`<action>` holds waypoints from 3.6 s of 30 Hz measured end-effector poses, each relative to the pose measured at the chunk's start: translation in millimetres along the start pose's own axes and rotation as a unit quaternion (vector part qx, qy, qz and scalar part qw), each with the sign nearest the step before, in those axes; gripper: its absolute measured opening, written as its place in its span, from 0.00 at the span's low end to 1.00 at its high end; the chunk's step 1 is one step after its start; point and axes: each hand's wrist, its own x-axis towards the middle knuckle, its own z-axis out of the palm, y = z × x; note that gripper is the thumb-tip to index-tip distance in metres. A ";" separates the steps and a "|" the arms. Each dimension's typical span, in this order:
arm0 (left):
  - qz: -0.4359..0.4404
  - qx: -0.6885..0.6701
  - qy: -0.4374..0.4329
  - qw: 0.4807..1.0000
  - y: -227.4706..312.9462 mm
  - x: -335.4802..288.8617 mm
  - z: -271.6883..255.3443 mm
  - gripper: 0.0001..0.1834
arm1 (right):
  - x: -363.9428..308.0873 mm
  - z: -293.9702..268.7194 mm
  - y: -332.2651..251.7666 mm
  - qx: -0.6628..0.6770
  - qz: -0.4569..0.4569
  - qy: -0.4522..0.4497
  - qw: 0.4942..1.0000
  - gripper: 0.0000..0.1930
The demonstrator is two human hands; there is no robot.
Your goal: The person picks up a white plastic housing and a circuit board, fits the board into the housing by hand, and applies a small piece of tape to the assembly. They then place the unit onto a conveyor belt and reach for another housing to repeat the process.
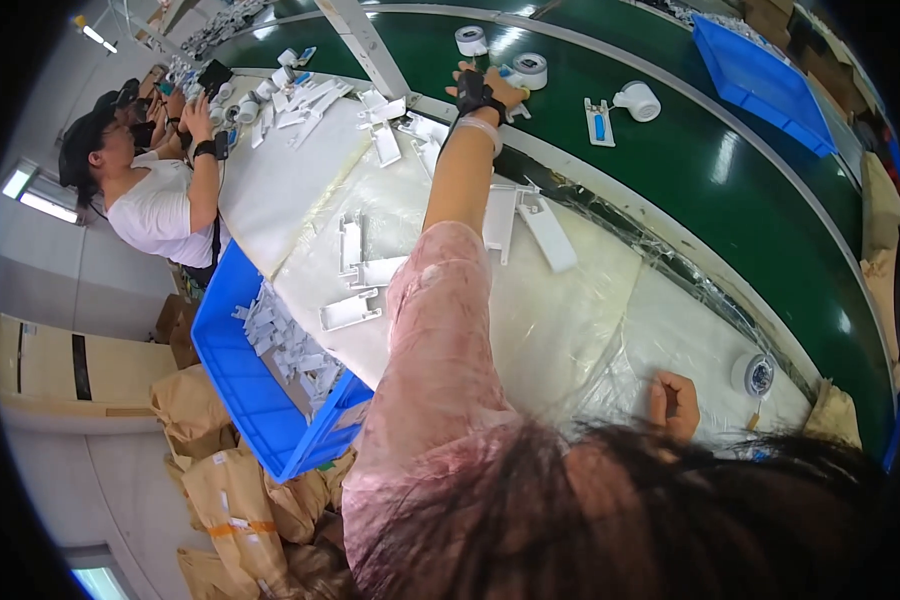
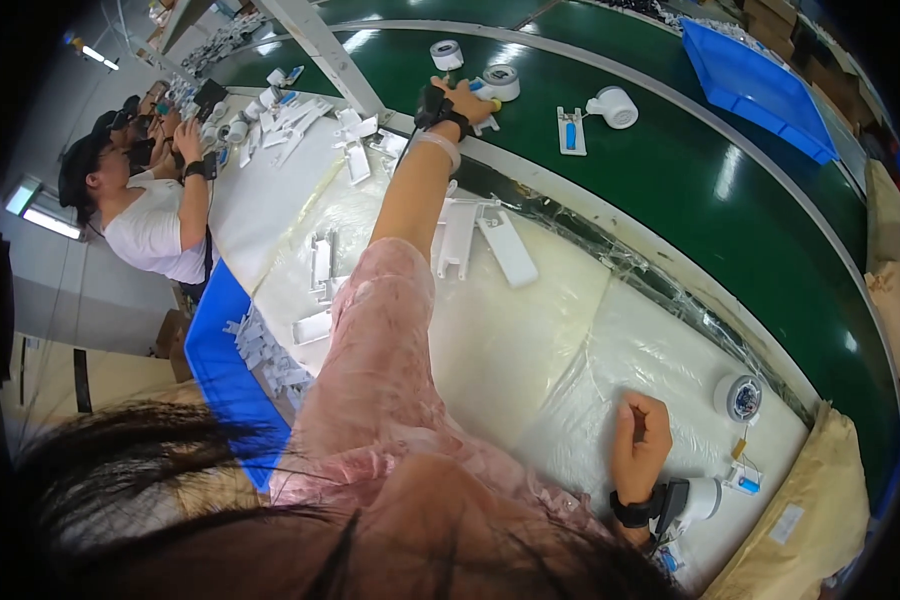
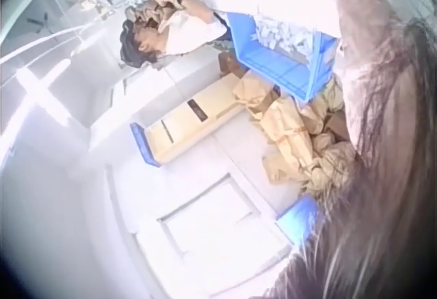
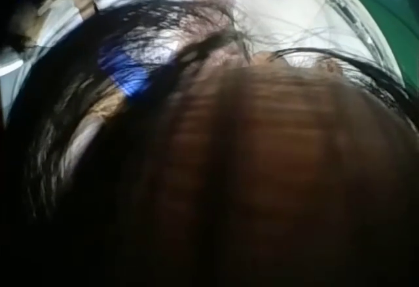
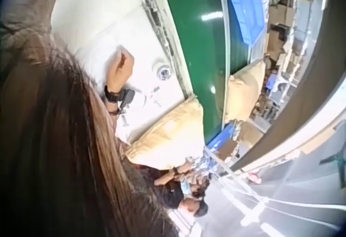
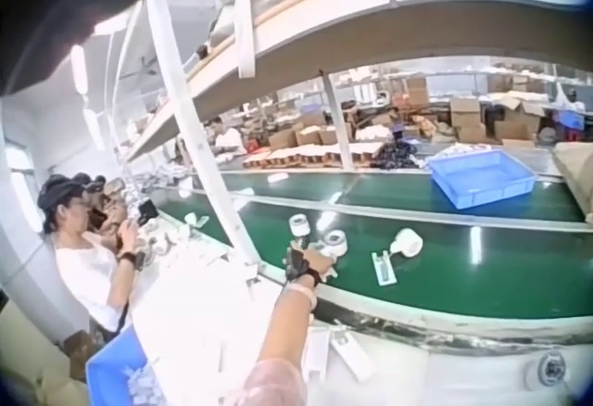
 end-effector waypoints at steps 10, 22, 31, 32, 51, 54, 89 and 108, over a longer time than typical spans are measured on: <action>-0.014 -0.084 -0.004 0.996 -14.8 25.9 5.0 0.31 | 0.1 -0.6 3.3 0.001 -0.017 -0.012 1.000 0.05; 0.148 -0.337 -0.035 0.929 22.7 -33.7 -45.9 0.18 | -0.9 -0.8 12.6 0.052 -0.027 -0.023 0.998 0.07; 0.384 -0.280 -0.211 0.854 72.8 -209.3 -97.3 0.23 | -6.3 -4.8 14.3 0.074 -0.057 -0.024 0.995 0.09; 0.408 -0.296 -0.194 0.842 77.9 -232.8 -94.6 0.22 | -9.7 -6.3 9.4 0.098 -0.053 -0.015 0.994 0.09; 0.400 -0.192 -0.239 0.864 60.2 -415.7 -125.4 0.33 | -21.7 -14.2 -46.2 -0.294 -0.294 0.032 0.909 0.17; 0.393 -0.174 -0.217 0.876 61.3 -425.0 -115.0 0.31 | -25.7 -16.0 -49.4 -0.302 -0.267 -0.022 0.915 0.14; 0.400 -0.617 -0.468 0.490 60.7 -403.1 -129.0 0.30 | -24.1 -48.0 -45.3 0.449 -0.027 -0.347 0.823 0.21; 0.225 -0.592 -0.510 0.582 55.2 -412.1 -148.9 0.18 | -36.4 -30.8 -63.0 -0.173 -0.226 0.131 0.950 0.09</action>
